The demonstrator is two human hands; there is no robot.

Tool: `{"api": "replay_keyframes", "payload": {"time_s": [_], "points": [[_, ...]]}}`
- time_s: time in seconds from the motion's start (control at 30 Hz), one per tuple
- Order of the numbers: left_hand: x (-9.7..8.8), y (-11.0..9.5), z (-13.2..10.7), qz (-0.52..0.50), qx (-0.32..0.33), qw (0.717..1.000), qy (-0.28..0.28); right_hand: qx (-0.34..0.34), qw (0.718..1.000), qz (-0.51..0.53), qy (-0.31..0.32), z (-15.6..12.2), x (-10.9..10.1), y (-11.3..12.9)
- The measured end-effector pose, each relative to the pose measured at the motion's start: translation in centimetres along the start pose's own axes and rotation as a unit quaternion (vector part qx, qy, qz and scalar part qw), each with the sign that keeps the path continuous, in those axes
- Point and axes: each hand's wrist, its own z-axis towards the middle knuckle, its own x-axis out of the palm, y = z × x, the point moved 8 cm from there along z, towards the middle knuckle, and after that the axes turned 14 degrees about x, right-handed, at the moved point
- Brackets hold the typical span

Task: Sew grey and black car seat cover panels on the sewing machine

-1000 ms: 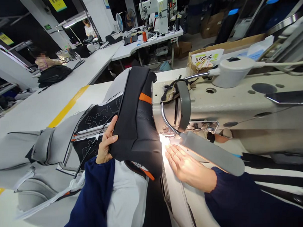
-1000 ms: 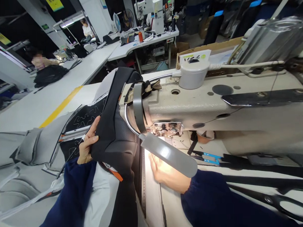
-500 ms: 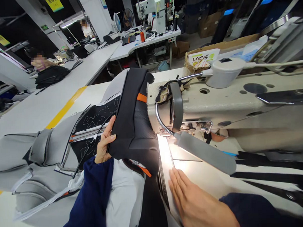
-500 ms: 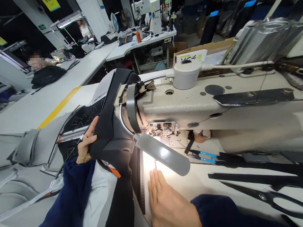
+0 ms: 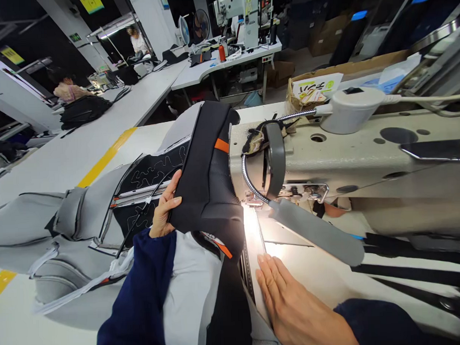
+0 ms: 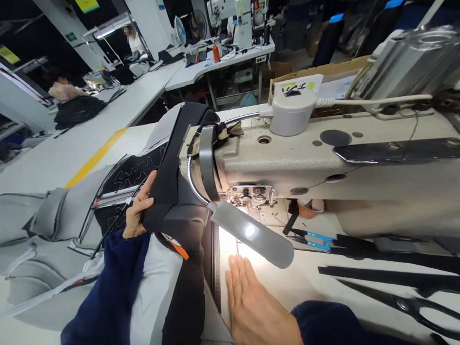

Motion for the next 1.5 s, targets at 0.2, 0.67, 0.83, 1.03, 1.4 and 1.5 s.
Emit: {"api": "replay_keyframes", "payload": {"time_s": [0.2, 0.67, 0.83, 1.03, 1.4, 1.5], "points": [[-0.2, 0.2, 0.4, -0.001, -0.007, 1.0, 0.006, -0.011, 1.0, -0.019, 0.006, 0.2, 0.1, 0.2], [-0.3, 1.0, 2.3, -0.019, -0.016, 1.0, 0.018, -0.01, 1.0, -0.027, 0.009, 1.1, 1.0, -0.4], [-0.1, 1.2, 2.8, -0.023, -0.013, 0.999, 0.025, -0.014, 0.999, -0.03, 0.011, 1.1, 1.4, -0.7], [-0.2, 1.4, 2.7, -0.014, -0.017, 0.999, 0.028, -0.006, 1.0, -0.021, 0.014, 1.1, 1.5, -0.7], [-0.3, 1.9, 4.4, -0.03, -0.008, 0.999, 0.036, 0.019, 0.999, -0.03, 0.012, 1.9, 2.4, -2.2], [-0.2, 2.0, 4.3, -0.034, -0.01, 0.999, 0.041, 0.019, 0.999, -0.029, 0.013, 1.9, 2.3, -2.1]]}}
